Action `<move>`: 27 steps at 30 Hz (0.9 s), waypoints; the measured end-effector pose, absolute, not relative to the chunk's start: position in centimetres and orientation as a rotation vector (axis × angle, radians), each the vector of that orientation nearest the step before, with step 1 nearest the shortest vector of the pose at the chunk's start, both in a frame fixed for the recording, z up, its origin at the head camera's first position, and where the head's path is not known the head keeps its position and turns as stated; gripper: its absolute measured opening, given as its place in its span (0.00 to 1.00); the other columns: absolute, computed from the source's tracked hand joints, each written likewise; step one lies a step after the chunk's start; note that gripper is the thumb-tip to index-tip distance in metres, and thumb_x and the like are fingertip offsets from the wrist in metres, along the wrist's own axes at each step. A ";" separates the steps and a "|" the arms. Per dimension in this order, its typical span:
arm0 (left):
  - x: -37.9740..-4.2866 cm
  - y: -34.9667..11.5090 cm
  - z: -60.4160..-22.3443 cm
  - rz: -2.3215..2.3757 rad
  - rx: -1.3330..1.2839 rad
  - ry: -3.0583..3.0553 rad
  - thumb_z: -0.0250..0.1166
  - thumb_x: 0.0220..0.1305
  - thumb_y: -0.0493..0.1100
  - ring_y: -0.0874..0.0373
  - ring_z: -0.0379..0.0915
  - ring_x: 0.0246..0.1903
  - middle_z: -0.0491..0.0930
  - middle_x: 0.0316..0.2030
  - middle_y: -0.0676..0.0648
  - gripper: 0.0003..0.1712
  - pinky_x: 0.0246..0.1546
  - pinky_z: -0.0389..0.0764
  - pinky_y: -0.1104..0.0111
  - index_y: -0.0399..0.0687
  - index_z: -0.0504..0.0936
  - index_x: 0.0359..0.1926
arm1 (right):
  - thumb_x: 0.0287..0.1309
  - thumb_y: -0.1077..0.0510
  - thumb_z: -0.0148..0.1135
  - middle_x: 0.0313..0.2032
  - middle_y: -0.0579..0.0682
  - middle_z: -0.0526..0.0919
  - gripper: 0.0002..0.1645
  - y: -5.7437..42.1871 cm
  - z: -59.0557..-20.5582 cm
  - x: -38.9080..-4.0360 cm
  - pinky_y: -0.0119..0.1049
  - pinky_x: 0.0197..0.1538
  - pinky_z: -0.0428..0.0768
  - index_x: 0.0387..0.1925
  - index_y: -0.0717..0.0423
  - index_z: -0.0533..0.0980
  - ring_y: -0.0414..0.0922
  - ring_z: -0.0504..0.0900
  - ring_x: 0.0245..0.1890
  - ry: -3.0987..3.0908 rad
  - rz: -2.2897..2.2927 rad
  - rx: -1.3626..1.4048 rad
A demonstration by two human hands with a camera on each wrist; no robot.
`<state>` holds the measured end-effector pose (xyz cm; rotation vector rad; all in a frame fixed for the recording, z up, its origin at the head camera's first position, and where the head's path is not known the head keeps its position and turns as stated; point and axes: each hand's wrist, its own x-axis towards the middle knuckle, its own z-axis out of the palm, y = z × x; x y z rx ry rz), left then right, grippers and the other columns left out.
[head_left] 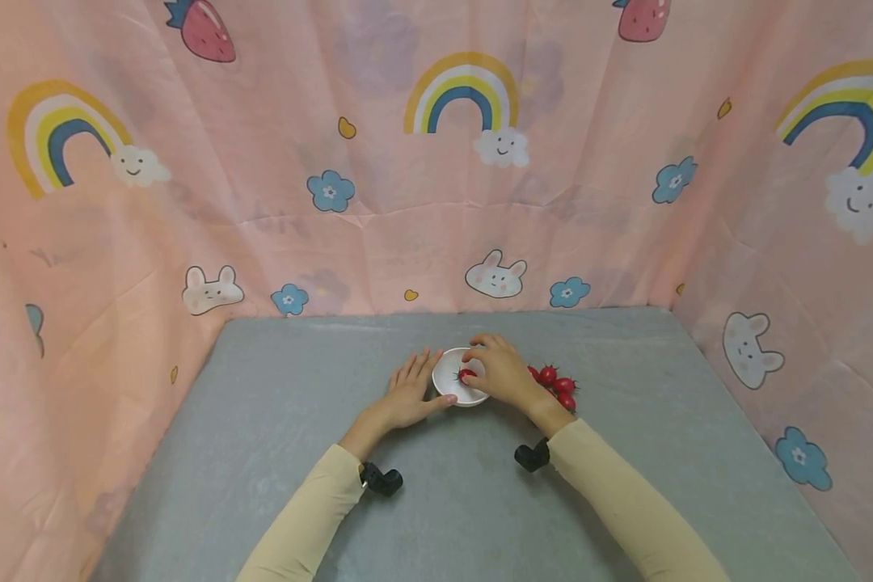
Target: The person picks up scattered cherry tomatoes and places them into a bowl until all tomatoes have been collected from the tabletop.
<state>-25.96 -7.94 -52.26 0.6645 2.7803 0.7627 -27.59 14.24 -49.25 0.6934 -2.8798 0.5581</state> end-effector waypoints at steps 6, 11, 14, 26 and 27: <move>-25.9 -7.9 -52.2 0.767 0.654 2.775 0.53 0.66 0.72 0.40 0.33 0.79 0.39 0.80 0.44 0.52 0.74 0.43 0.40 0.61 0.40 0.80 | 0.55 0.50 0.72 0.60 0.57 0.77 0.18 14.7 -48.4 -27.8 0.63 0.66 0.68 0.47 0.52 0.84 0.58 0.72 0.62 -2.852 0.574 0.709; -25.9 -7.9 -52.1 0.772 0.657 2.773 0.53 0.65 0.72 0.40 0.33 0.79 0.39 0.80 0.43 0.53 0.74 0.43 0.40 0.59 0.40 0.80 | 0.56 0.50 0.71 0.60 0.57 0.78 0.17 15.0 -47.8 -27.9 0.62 0.65 0.69 0.47 0.51 0.84 0.57 0.73 0.62 -2.841 0.555 0.709; -26.0 -7.9 -52.1 0.761 0.659 2.774 0.53 0.65 0.73 0.40 0.33 0.79 0.39 0.80 0.43 0.53 0.74 0.43 0.40 0.61 0.40 0.80 | 0.56 0.50 0.70 0.60 0.57 0.78 0.17 15.3 -47.4 -27.8 0.62 0.65 0.70 0.46 0.52 0.84 0.57 0.73 0.61 -2.826 0.571 0.711; -26.0 -8.0 -52.2 0.758 0.675 2.773 0.52 0.64 0.74 0.40 0.32 0.79 0.39 0.80 0.43 0.53 0.74 0.43 0.39 0.61 0.39 0.80 | 0.56 0.51 0.71 0.61 0.58 0.77 0.18 17.6 -46.7 -27.3 0.62 0.66 0.69 0.47 0.52 0.83 0.59 0.71 0.63 -2.809 0.680 0.668; -26.0 -8.0 -52.2 0.754 0.675 2.773 0.52 0.64 0.74 0.40 0.32 0.79 0.39 0.80 0.43 0.53 0.74 0.43 0.39 0.62 0.39 0.80 | 0.55 0.51 0.72 0.60 0.59 0.77 0.19 17.9 -46.7 -27.2 0.61 0.65 0.69 0.47 0.53 0.84 0.59 0.72 0.63 -2.802 0.677 0.669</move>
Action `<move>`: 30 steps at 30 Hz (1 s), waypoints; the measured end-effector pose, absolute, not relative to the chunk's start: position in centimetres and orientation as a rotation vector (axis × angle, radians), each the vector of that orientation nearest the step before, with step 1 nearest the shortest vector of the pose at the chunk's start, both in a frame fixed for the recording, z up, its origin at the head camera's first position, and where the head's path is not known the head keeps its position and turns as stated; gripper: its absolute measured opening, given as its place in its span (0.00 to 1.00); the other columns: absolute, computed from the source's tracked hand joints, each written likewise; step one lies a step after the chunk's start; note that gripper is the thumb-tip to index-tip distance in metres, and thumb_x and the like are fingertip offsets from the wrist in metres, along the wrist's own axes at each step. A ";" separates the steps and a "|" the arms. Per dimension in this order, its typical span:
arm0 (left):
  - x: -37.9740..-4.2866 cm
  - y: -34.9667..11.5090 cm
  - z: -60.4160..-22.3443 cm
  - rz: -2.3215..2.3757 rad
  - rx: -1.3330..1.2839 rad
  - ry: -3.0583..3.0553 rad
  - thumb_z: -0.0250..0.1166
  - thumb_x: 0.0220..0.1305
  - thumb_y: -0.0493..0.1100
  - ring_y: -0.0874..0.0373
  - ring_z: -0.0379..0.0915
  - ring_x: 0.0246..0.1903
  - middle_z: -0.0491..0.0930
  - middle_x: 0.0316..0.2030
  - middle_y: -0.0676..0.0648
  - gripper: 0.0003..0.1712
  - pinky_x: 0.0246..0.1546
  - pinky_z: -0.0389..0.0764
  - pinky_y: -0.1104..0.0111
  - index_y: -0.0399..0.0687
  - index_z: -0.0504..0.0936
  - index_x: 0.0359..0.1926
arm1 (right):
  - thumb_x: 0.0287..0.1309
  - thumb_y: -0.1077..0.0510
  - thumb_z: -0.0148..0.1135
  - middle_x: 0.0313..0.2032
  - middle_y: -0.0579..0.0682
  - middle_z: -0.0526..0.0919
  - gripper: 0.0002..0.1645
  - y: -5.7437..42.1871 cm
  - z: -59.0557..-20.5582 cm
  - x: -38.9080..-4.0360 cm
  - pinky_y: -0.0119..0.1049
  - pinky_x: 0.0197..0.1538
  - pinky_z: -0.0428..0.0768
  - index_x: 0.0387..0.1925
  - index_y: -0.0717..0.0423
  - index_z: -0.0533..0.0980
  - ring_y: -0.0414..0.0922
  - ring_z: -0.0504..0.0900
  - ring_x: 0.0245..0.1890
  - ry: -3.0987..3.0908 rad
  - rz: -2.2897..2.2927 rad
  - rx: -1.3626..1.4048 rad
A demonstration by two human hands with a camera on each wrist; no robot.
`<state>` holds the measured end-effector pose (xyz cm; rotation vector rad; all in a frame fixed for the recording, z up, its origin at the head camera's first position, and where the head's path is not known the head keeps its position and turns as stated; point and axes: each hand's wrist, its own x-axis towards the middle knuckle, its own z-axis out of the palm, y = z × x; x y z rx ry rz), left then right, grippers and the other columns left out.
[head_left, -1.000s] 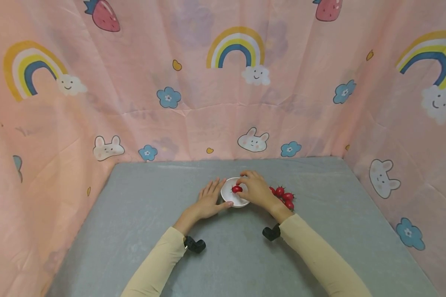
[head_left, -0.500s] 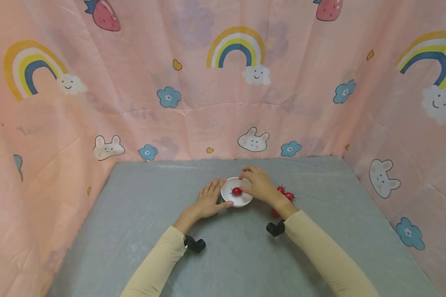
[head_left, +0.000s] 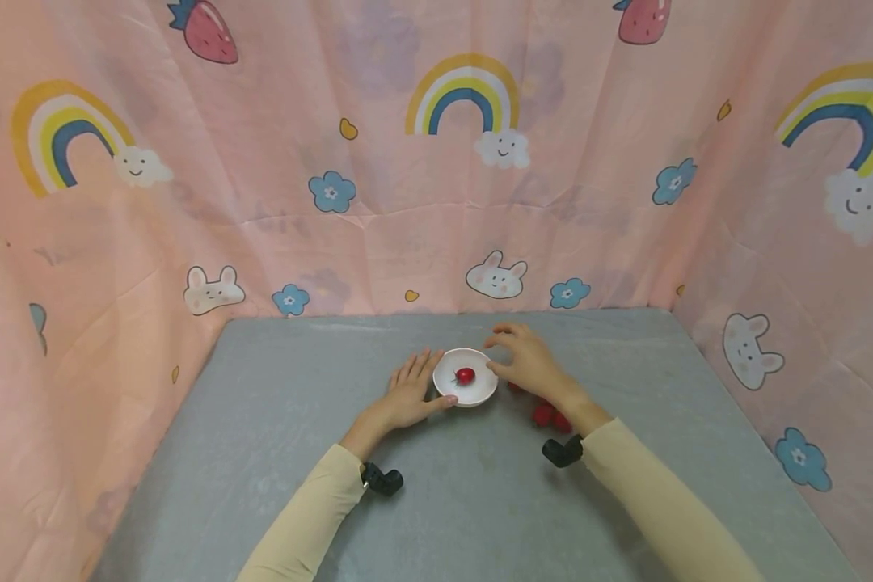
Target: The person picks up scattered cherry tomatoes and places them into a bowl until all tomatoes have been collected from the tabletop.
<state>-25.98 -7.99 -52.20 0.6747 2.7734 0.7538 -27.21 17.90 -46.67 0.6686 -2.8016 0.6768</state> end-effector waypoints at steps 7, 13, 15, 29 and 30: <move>-26.0 -7.9 -52.4 0.752 0.684 2.790 0.54 0.65 0.73 0.40 0.33 0.79 0.40 0.80 0.43 0.53 0.74 0.43 0.39 0.62 0.40 0.80 | 0.54 0.53 0.72 0.59 0.60 0.77 0.19 20.3 -47.0 -26.3 0.61 0.64 0.70 0.48 0.54 0.83 0.59 0.72 0.63 -2.757 0.673 0.672; -26.1 -7.9 -52.5 0.774 0.688 2.794 0.55 0.65 0.72 0.39 0.33 0.79 0.41 0.80 0.42 0.53 0.74 0.43 0.39 0.61 0.40 0.80 | 0.54 0.51 0.73 0.59 0.60 0.77 0.21 22.1 -48.0 -25.6 0.60 0.65 0.70 0.49 0.54 0.82 0.58 0.71 0.62 -2.764 0.686 0.677; -26.0 -7.9 -52.4 0.769 0.684 2.792 0.55 0.65 0.72 0.40 0.33 0.79 0.40 0.80 0.42 0.53 0.74 0.43 0.39 0.61 0.40 0.80 | 0.54 0.51 0.73 0.58 0.60 0.77 0.22 22.5 -48.4 -25.3 0.61 0.65 0.69 0.49 0.54 0.82 0.58 0.71 0.62 -2.771 0.680 0.681; -26.1 -8.0 -52.5 0.755 0.665 2.783 0.53 0.64 0.74 0.41 0.32 0.79 0.40 0.80 0.44 0.53 0.74 0.42 0.39 0.64 0.39 0.80 | 0.51 0.49 0.75 0.59 0.61 0.77 0.25 23.1 -50.5 -24.8 0.63 0.66 0.67 0.51 0.53 0.83 0.59 0.71 0.62 -2.832 0.610 0.629; -26.1 -8.0 -52.5 0.756 0.666 2.783 0.53 0.64 0.74 0.41 0.32 0.79 0.40 0.80 0.45 0.53 0.74 0.42 0.39 0.64 0.39 0.79 | 0.50 0.50 0.76 0.59 0.61 0.76 0.25 23.1 -50.6 -24.8 0.63 0.66 0.67 0.51 0.53 0.83 0.59 0.71 0.62 -2.835 0.611 0.628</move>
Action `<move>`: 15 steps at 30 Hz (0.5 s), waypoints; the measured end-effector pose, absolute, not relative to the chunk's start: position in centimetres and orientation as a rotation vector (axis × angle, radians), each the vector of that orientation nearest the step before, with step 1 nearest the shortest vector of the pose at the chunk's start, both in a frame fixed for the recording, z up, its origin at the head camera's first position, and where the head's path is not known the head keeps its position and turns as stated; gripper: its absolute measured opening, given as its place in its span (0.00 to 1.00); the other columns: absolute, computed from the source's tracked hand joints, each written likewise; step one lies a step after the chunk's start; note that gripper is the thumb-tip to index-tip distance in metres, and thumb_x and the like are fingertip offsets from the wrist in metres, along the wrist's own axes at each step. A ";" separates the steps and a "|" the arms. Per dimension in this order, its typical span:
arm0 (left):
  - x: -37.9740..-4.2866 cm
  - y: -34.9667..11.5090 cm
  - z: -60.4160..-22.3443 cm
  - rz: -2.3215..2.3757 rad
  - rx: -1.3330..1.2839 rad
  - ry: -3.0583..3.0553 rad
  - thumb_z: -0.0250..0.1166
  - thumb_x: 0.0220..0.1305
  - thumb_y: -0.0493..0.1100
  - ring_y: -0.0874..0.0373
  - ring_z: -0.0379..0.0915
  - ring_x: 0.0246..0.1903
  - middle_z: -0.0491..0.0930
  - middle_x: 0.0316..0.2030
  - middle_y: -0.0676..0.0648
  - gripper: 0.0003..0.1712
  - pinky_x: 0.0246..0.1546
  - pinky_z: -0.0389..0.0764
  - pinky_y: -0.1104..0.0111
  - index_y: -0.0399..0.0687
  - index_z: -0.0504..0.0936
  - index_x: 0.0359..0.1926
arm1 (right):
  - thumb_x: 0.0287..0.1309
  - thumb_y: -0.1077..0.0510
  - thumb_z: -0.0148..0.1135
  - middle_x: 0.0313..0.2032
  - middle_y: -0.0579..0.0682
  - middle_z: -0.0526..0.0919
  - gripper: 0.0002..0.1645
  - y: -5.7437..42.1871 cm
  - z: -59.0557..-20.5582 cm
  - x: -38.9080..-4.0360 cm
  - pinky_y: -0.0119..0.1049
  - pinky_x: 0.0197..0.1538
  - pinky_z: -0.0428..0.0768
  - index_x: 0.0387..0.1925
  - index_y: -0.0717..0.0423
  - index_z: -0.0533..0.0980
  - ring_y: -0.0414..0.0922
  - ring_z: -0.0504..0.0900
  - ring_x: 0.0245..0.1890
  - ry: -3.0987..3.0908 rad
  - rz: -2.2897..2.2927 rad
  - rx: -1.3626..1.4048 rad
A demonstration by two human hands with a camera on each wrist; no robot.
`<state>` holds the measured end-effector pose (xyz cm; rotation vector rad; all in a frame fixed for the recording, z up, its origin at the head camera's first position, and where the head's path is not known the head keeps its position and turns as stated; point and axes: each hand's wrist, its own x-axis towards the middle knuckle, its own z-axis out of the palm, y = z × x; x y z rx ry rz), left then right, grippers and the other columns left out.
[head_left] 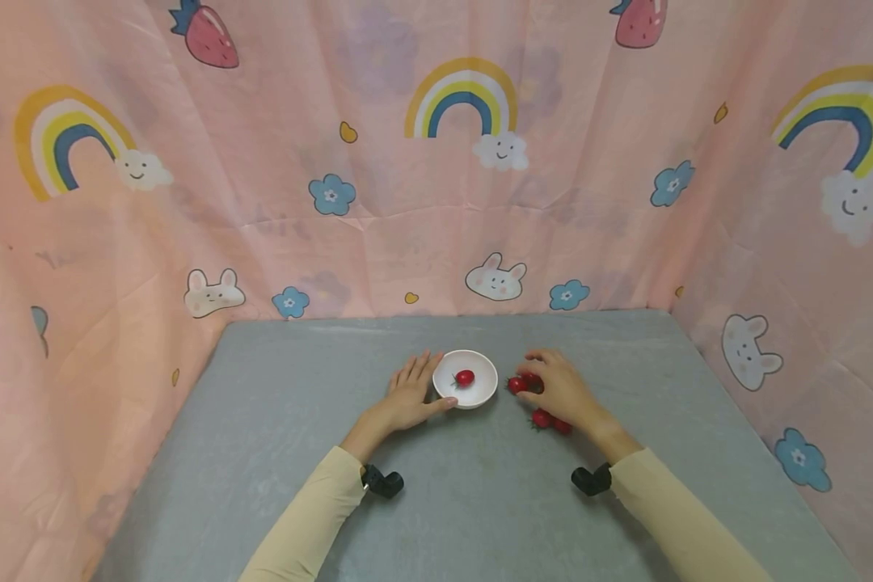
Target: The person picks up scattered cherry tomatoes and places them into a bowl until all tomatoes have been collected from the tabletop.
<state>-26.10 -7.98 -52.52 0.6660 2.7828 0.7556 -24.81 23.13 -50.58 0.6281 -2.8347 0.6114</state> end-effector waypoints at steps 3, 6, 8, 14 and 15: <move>-26.1 -8.0 -52.6 0.764 0.667 2.778 0.53 0.64 0.74 0.41 0.32 0.79 0.40 0.80 0.45 0.53 0.74 0.42 0.39 0.64 0.39 0.79 | 0.50 0.51 0.76 0.60 0.61 0.76 0.25 23.1 -50.8 -24.8 0.64 0.66 0.66 0.51 0.52 0.83 0.60 0.70 0.62 -2.843 0.605 0.632; -26.1 -8.0 -52.6 0.764 0.667 2.778 0.54 0.64 0.74 0.41 0.32 0.79 0.39 0.80 0.44 0.53 0.74 0.42 0.39 0.64 0.39 0.79 | 0.50 0.51 0.76 0.60 0.61 0.76 0.25 23.1 -51.0 -24.9 0.64 0.65 0.66 0.51 0.52 0.83 0.60 0.70 0.63 -2.849 0.599 0.636; -26.1 -8.0 -52.6 0.761 0.665 2.780 0.54 0.64 0.74 0.41 0.32 0.79 0.39 0.80 0.44 0.53 0.74 0.42 0.38 0.64 0.39 0.79 | 0.50 0.51 0.76 0.60 0.61 0.76 0.25 23.1 -51.1 -25.0 0.64 0.65 0.66 0.51 0.51 0.82 0.60 0.70 0.63 -2.853 0.598 0.635; -26.0 -8.0 -52.5 0.767 0.667 2.781 0.54 0.64 0.74 0.41 0.32 0.79 0.39 0.80 0.44 0.53 0.74 0.42 0.38 0.63 0.39 0.80 | 0.49 0.54 0.77 0.59 0.62 0.76 0.24 23.1 -51.3 -25.1 0.64 0.65 0.67 0.49 0.52 0.83 0.60 0.71 0.61 -2.848 0.579 0.626; -26.0 -8.0 -52.5 0.769 0.669 2.782 0.54 0.64 0.73 0.40 0.33 0.79 0.39 0.80 0.44 0.53 0.74 0.42 0.38 0.63 0.40 0.80 | 0.48 0.55 0.77 0.59 0.62 0.76 0.23 23.0 -51.3 -25.2 0.64 0.64 0.68 0.49 0.52 0.83 0.60 0.71 0.61 -2.844 0.572 0.626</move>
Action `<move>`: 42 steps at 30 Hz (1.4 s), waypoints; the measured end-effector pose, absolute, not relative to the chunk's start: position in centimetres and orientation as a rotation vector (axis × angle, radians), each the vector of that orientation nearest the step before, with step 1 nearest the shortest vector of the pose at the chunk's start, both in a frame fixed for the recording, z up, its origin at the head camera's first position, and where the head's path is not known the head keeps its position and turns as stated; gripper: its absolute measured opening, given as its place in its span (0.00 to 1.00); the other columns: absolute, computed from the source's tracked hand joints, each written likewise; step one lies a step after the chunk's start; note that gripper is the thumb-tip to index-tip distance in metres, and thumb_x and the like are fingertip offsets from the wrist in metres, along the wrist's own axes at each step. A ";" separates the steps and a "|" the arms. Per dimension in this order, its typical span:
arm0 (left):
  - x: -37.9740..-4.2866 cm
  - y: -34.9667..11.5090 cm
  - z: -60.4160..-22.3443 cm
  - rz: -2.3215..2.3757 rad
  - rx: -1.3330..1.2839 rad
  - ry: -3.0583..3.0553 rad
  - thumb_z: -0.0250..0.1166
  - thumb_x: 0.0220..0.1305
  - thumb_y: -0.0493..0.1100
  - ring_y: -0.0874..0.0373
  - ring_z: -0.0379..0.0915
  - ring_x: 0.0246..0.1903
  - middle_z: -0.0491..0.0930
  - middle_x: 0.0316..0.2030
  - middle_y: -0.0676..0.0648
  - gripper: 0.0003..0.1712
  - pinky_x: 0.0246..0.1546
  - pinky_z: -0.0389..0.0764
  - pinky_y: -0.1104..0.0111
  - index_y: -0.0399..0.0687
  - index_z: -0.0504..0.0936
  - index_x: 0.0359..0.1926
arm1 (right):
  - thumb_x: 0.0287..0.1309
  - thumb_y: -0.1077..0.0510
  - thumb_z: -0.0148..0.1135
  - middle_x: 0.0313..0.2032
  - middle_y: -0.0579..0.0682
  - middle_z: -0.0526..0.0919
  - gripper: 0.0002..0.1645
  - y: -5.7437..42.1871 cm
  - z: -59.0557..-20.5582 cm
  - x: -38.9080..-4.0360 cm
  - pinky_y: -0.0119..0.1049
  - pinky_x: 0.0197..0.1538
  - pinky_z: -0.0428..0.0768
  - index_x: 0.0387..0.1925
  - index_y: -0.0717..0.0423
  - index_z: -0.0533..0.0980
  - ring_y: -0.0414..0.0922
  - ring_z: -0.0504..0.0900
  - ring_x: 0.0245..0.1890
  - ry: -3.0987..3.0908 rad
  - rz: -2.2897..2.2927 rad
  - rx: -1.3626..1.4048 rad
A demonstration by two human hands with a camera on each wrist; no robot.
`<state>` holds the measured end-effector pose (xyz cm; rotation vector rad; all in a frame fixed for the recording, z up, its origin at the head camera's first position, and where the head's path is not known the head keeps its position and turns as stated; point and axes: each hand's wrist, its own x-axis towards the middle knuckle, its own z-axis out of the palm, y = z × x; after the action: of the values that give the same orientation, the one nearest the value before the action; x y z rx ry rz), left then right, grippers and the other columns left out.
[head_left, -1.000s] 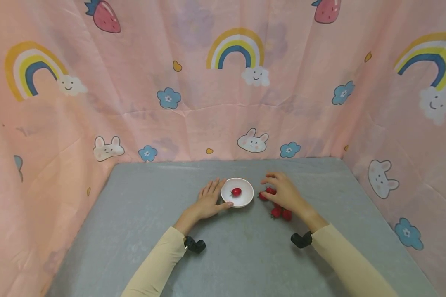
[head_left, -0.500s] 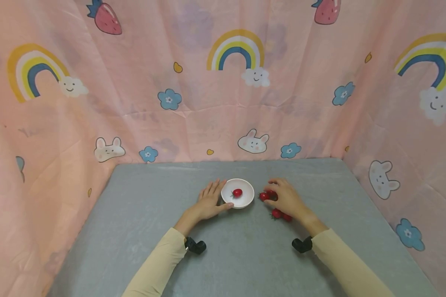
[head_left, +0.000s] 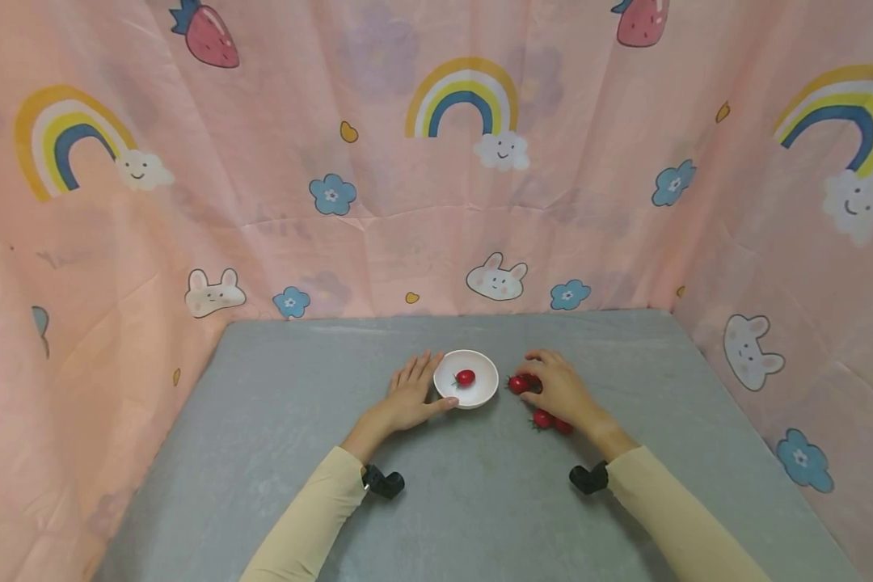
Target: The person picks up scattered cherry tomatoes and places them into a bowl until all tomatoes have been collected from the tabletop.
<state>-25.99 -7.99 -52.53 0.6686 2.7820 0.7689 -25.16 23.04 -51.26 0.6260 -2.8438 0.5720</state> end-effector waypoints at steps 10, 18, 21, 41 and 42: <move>-25.9 -8.0 -52.4 0.775 0.681 2.788 0.54 0.63 0.74 0.39 0.34 0.79 0.41 0.80 0.43 0.54 0.73 0.43 0.38 0.60 0.41 0.80 | 0.48 0.55 0.76 0.57 0.61 0.78 0.21 22.8 -51.4 -25.4 0.63 0.64 0.69 0.46 0.52 0.84 0.59 0.72 0.59 -2.833 0.548 0.627; -25.9 -8.0 -52.5 0.758 0.670 2.783 0.53 0.64 0.74 0.40 0.32 0.79 0.39 0.80 0.44 0.54 0.74 0.41 0.39 0.64 0.38 0.80 | 0.50 0.53 0.76 0.57 0.61 0.78 0.22 22.9 -51.3 -25.6 0.62 0.64 0.69 0.47 0.53 0.83 0.59 0.73 0.60 -2.834 0.527 0.636; -25.9 -8.0 -52.4 0.762 0.668 2.780 0.53 0.64 0.74 0.40 0.32 0.79 0.39 0.80 0.44 0.54 0.74 0.41 0.38 0.63 0.38 0.80 | 0.50 0.53 0.76 0.57 0.61 0.78 0.22 23.0 -51.1 -25.7 0.62 0.64 0.69 0.48 0.54 0.83 0.59 0.73 0.60 -2.828 0.513 0.643; -25.9 -7.8 -52.2 0.751 0.664 2.794 0.54 0.65 0.72 0.40 0.34 0.79 0.40 0.80 0.43 0.53 0.74 0.42 0.39 0.63 0.38 0.80 | 0.51 0.53 0.75 0.58 0.60 0.77 0.21 22.6 -48.0 -26.3 0.64 0.65 0.68 0.47 0.53 0.83 0.59 0.72 0.61 -2.775 0.521 0.663; -25.9 -7.8 -52.2 0.756 0.664 2.794 0.54 0.65 0.72 0.40 0.34 0.79 0.40 0.80 0.42 0.53 0.74 0.43 0.38 0.63 0.39 0.80 | 0.51 0.53 0.75 0.59 0.60 0.77 0.21 22.5 -47.9 -26.3 0.64 0.65 0.68 0.47 0.53 0.83 0.59 0.72 0.61 -2.776 0.517 0.663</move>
<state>-25.88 -7.81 -52.22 0.6638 2.7943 0.7562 -26.28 22.54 -47.89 0.6627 -2.7761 0.5170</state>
